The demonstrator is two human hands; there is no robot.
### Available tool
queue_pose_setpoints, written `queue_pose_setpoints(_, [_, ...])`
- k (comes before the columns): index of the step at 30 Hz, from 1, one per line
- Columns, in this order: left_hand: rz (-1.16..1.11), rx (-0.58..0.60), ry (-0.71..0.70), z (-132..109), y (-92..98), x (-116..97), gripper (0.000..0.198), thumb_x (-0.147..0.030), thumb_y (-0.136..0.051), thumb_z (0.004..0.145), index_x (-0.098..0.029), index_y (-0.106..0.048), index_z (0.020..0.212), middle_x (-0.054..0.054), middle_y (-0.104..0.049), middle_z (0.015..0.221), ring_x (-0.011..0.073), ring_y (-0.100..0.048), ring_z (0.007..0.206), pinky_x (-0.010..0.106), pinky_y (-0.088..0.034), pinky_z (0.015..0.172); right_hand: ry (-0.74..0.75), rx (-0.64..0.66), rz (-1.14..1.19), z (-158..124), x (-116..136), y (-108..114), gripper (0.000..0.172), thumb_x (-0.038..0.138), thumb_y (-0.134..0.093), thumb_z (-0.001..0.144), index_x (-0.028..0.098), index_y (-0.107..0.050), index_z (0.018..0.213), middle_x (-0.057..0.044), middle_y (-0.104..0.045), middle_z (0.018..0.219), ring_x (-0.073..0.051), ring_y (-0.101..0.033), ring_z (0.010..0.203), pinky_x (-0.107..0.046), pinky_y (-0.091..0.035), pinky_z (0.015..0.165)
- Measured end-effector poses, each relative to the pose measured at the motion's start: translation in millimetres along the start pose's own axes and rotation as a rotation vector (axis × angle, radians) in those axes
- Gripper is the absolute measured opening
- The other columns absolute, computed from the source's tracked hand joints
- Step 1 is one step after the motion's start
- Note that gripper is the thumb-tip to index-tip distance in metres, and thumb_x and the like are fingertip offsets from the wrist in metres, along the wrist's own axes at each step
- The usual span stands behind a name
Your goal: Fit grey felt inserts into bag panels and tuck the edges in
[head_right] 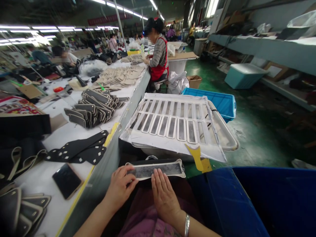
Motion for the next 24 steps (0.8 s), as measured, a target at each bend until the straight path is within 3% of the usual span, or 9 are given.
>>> queue_pose_setpoints(11, [-0.016, -0.118, 0.039, -6, -10.8, 4, 0.009, -0.017, -0.051, 0.08, -0.019, -0.053, 0.072, 0.008, -0.05, 0.118, 0.0249, -0.042, 0.116, 0.043, -0.035, 0.097, 0.101, 0.016, 0.021, 22, 37, -13, 0.047, 0.007, -0.027, 0.083, -0.001, -0.046, 0.125, -0.023, -0.033, 0.138, -0.035, -0.032, 0.127, -0.046, -0.041, 0.098])
queue_pose_setpoints(17, [-0.216, -0.207, 0.12, -25, -1.8, 32, 0.003, -0.019, -0.045, 0.084, -0.018, -0.048, 0.084, 0.013, -0.041, 0.128, 0.0237, -0.039, 0.122, 0.043, -0.037, 0.099, 0.168, 0.02, 0.061, 39, 60, -12, 0.044, 0.012, -0.034, 0.085, -0.001, -0.045, 0.126, -0.022, -0.03, 0.14, -0.033, -0.032, 0.128, -0.045, -0.034, 0.103])
queue_pose_setpoints(22, [-0.342, -0.195, 0.218, -32, -18.3, 55, 0.011, -0.027, -0.042, 0.086, -0.02, -0.051, 0.083, 0.01, -0.042, 0.128, 0.0239, -0.042, 0.12, 0.045, -0.038, 0.1, 0.193, 0.049, 0.083, 43, 67, -14, 0.045, 0.021, -0.038, 0.089, 0.002, -0.042, 0.13, -0.02, -0.029, 0.142, -0.031, -0.031, 0.129, -0.042, -0.03, 0.106])
queue_pose_setpoints(24, [-0.371, -0.202, 0.224, -32, -30.1, 64, 0.012, -0.032, -0.046, 0.083, -0.021, -0.051, 0.088, 0.01, -0.045, 0.127, 0.025, -0.046, 0.118, 0.044, -0.041, 0.098, 0.23, -0.009, 0.053, 37, 63, -17, 0.046, 0.025, -0.038, 0.091, 0.003, -0.041, 0.13, -0.02, -0.029, 0.142, -0.03, -0.033, 0.128, -0.041, -0.031, 0.107])
Point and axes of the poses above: each hand's wrist, its own z-axis towards the middle knuckle, its own y-axis out of the back of the hand, x = y × z, the point moved 8 cm from there along z, towards the middle knuckle
